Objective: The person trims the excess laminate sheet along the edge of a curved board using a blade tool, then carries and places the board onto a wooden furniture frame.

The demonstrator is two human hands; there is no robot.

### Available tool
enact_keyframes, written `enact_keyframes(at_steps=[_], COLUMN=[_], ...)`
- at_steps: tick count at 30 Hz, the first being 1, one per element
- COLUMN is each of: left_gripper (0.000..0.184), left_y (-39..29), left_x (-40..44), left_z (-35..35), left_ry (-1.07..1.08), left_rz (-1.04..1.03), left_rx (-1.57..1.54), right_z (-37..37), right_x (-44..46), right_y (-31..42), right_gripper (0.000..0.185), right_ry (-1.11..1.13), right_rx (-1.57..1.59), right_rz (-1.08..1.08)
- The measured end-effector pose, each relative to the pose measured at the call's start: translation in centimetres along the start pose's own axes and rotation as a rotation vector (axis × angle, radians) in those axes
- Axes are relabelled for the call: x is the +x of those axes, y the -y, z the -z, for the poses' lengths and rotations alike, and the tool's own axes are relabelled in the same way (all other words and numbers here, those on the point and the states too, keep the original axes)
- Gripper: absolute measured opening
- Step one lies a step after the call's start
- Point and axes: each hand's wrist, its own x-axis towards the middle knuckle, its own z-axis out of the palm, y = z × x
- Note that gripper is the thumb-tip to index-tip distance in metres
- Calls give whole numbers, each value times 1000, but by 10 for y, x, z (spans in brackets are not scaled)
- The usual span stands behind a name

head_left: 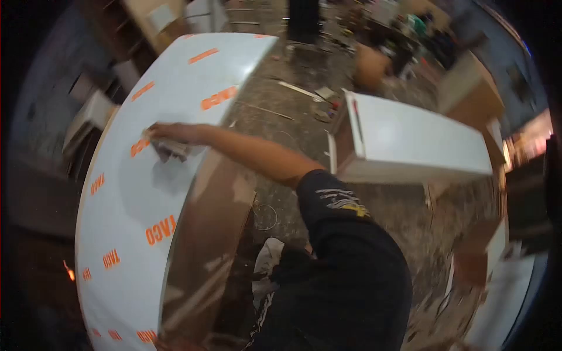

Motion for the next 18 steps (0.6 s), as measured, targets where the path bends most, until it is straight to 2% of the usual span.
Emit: enact_keyframes(at_steps=[1, 3, 5, 6, 9, 10, 12, 14, 17, 18], left_gripper=[54, 55, 55, 56, 57, 57, 58, 59, 60, 61], left_y=[-6, -12, -12, -10, -3, 1, 12, 23, 40, 45], left_x=[-1, 0, 3, 5, 8, 9, 7, 10, 15, 16], left_z=[-5, -13, -21, -25, -30, -30, -34, -36, -37, -37], left_ry=[0, 8, 4, 3, 19, 24, 32, 22, 20, 25], left_rz=[-10, -30, -45, -47, -63, -71, -56, -56, -31, -27], left_rx=[-18, -67, -113, -129, -180, -198, -223, -222, -224, -219], right_z=[-16, -40, -62, -71, -88, -94, -79, -101, -113, -116], right_x=[-14, -27, -29, -27, -31, -40, -18, -30, -36, -39], right_y=[7, 18, 26, 14, 7, 10, -20, 6, 19, 20], right_gripper=[50, 48, 49, 52, 54, 52, 51, 49, 48, 48], right_ry=[-44, -42, -116, -233, -349, -331, -381, -472, -550, -562], right_rx=[3, -88, -381, -395, -462, -338, -318, -152, -393, -266], right_rz=[95, 119, -13, 59, 72, 68, 217, 140, 64, 104])
